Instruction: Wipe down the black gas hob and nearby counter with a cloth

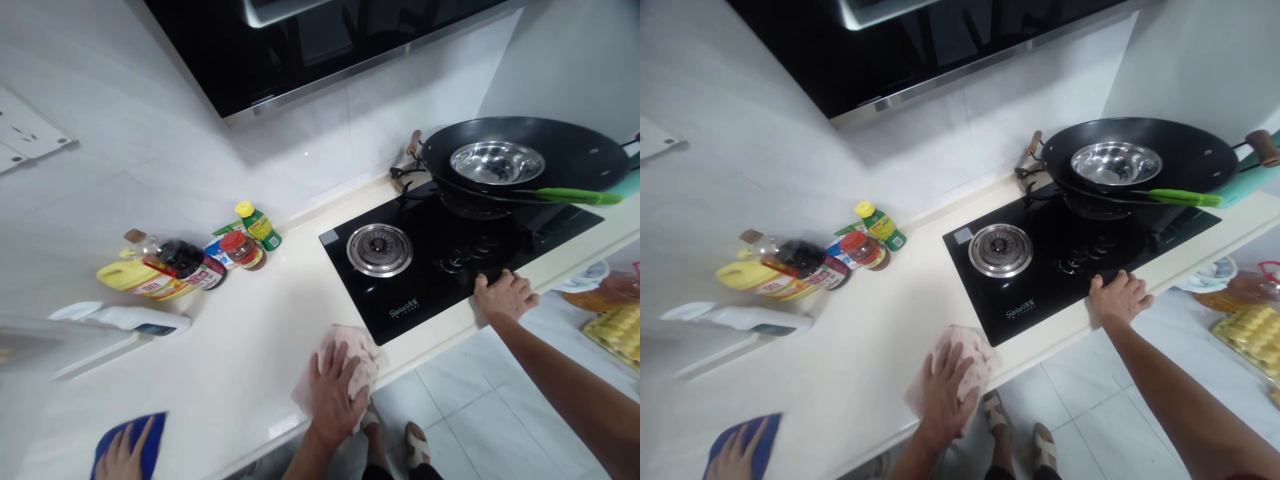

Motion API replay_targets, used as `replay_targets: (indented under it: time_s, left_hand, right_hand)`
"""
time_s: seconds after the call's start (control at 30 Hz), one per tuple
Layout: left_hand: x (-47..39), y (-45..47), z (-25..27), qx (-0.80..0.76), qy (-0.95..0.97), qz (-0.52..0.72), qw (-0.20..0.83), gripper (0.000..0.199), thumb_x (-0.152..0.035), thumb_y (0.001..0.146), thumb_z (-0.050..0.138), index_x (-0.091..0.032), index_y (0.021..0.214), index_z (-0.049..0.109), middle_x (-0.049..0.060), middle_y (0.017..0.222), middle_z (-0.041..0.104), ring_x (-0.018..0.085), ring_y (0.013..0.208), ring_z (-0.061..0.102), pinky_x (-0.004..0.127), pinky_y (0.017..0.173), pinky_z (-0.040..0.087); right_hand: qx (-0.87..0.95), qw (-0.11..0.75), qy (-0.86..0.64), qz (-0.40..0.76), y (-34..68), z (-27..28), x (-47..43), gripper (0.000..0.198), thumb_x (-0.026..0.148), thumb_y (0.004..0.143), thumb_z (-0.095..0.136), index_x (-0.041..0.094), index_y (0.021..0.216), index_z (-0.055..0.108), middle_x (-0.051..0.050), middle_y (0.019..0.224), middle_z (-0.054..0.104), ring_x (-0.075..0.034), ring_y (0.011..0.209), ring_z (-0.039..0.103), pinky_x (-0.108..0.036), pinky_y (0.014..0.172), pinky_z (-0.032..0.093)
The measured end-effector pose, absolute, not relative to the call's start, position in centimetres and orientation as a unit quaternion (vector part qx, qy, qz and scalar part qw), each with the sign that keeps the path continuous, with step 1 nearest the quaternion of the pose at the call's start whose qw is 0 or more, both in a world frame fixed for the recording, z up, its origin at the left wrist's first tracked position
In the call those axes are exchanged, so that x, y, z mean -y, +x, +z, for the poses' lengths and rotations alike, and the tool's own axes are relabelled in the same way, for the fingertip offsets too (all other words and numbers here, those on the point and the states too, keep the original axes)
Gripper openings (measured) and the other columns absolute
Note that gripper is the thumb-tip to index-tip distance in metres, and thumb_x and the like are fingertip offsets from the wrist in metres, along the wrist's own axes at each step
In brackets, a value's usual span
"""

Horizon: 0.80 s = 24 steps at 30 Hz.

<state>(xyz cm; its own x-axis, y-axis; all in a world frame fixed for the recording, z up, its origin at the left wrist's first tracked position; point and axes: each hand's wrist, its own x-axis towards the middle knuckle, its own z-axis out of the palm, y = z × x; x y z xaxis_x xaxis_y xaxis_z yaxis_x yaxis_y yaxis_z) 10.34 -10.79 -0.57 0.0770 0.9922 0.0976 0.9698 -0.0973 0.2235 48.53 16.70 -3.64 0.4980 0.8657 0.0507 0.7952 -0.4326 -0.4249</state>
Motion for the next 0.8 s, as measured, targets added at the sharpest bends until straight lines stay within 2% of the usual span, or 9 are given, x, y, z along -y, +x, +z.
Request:
replay_targets:
  time_s: [0.23, 0.33, 0.43, 0.57, 0.8]
  left_hand:
    - [20.2, 5.5, -1.4, -0.730, 0.680, 0.062, -0.025, 0.057, -0.045, 0.088, 0.063, -0.043, 0.145, 0.059, 0.005, 0.161, 0.054, 0.035, 0.152, 0.045, 0.065, 0.119, 0.037]
    - [23.4, 2.1, -1.4, -0.823, 0.564, 0.063, -0.026, 0.051, -0.047, 0.093, 0.053, -0.044, 0.144, 0.060, 0.004, 0.160, 0.055, 0.034, 0.153, 0.045, 0.065, 0.119, 0.038]
    - [24.4, -1.0, -0.8, -0.906, 0.414, 0.083, -0.010, 0.054, -0.055, 0.096, 0.039, -0.043, 0.146, 0.058, 0.005, 0.165, 0.049, 0.033, 0.156, 0.039, 0.069, 0.120, 0.035]
    - [20.2, -5.0, 1.0, -0.949, 0.301, 0.083, 0.039, 0.064, -0.063, 0.096, 0.028, -0.040, 0.152, 0.050, 0.008, 0.171, 0.040, 0.037, 0.158, 0.033, 0.077, 0.119, 0.030]
    - [4.7, -9.9, 1.6, -0.945, 0.317, 0.070, 0.045, 0.076, -0.076, 0.092, 0.028, -0.036, 0.156, 0.044, 0.014, 0.172, 0.036, 0.044, 0.157, 0.031, 0.084, 0.116, 0.025]
  right_hand:
    - [0.506, 0.208, -0.830, 0.106, 48.6, -3.7, -16.5, 0.072, 0.048, 0.100, 0.031, 0.001, 0.154, 0.035, -0.035, 0.158, 0.032, -0.042, 0.148, 0.014, -0.063, 0.118, 0.004]
    - [0.504, 0.207, -0.832, 0.108, 48.4, -3.5, -16.5, 0.071, 0.048, 0.100, 0.032, 0.001, 0.153, 0.037, -0.034, 0.157, 0.034, -0.042, 0.149, 0.014, -0.063, 0.119, 0.003]
    - [0.502, 0.210, -0.833, 0.101, 48.3, -3.6, -16.5, 0.070, 0.047, 0.100, 0.033, 0.003, 0.153, 0.037, -0.033, 0.157, 0.035, -0.041, 0.150, 0.015, -0.063, 0.120, 0.004]
    - [0.506, 0.224, -0.828, 0.093, 48.3, -4.0, -16.6, 0.069, 0.048, 0.100, 0.033, 0.004, 0.153, 0.037, -0.032, 0.159, 0.034, -0.042, 0.151, 0.014, -0.066, 0.121, 0.004]
    - [0.496, 0.229, -0.834, 0.079, 48.3, -4.1, -16.9, 0.065, 0.049, 0.099, 0.035, 0.009, 0.151, 0.040, -0.027, 0.158, 0.038, -0.042, 0.153, 0.020, -0.071, 0.121, 0.012]
